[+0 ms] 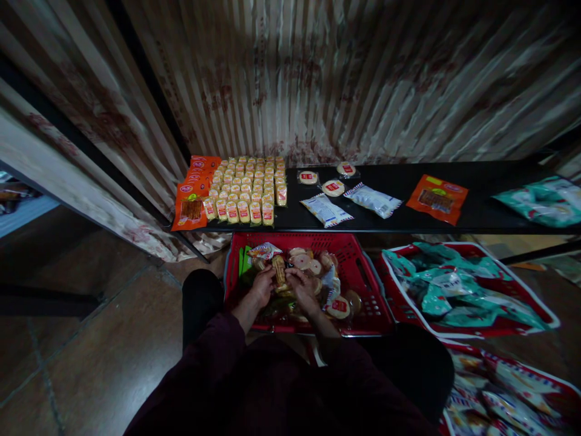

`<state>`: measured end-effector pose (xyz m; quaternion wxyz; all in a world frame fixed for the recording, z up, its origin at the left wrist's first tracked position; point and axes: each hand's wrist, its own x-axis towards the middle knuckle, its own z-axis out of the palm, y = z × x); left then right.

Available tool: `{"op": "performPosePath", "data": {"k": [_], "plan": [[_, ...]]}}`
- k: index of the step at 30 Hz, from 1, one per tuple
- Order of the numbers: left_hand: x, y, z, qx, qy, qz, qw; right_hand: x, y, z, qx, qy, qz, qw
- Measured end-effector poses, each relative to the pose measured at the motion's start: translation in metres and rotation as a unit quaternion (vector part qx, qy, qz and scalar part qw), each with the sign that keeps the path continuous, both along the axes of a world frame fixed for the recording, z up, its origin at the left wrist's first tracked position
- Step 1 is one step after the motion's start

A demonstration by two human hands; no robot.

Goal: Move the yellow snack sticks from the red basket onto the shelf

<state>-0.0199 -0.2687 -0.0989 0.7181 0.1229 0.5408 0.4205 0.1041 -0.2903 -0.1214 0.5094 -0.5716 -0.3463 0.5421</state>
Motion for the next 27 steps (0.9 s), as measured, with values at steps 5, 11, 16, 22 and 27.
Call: {"op": "performPosePath", "data": {"k": [5, 11, 16, 22, 27], "plan": [[0.001, 0.001, 0.001, -0.029, -0.03, 0.023, 0.999, 0.0, 0.0, -0.004, 0.003, -0.004, -0.01, 1.0], [0.0, 0.001, 0.009, -0.066, -0.057, 0.06, 0.994, -0.001, -0.001, 0.001, -0.004, -0.001, -0.001, 1.0], [0.002, 0.002, 0.009, -0.07, -0.077, 0.077, 0.992, -0.002, 0.0, 0.003, 0.021, -0.029, -0.002, 0.999], [0.009, 0.006, 0.002, -0.089, -0.07, 0.128, 0.985, -0.003, 0.001, 0.006, 0.019, -0.044, 0.012, 0.999], [0.012, 0.008, -0.002, -0.091, -0.092, 0.149, 0.98, -0.006, 0.0, 0.011, 0.014, -0.043, 0.005, 0.999]]}}
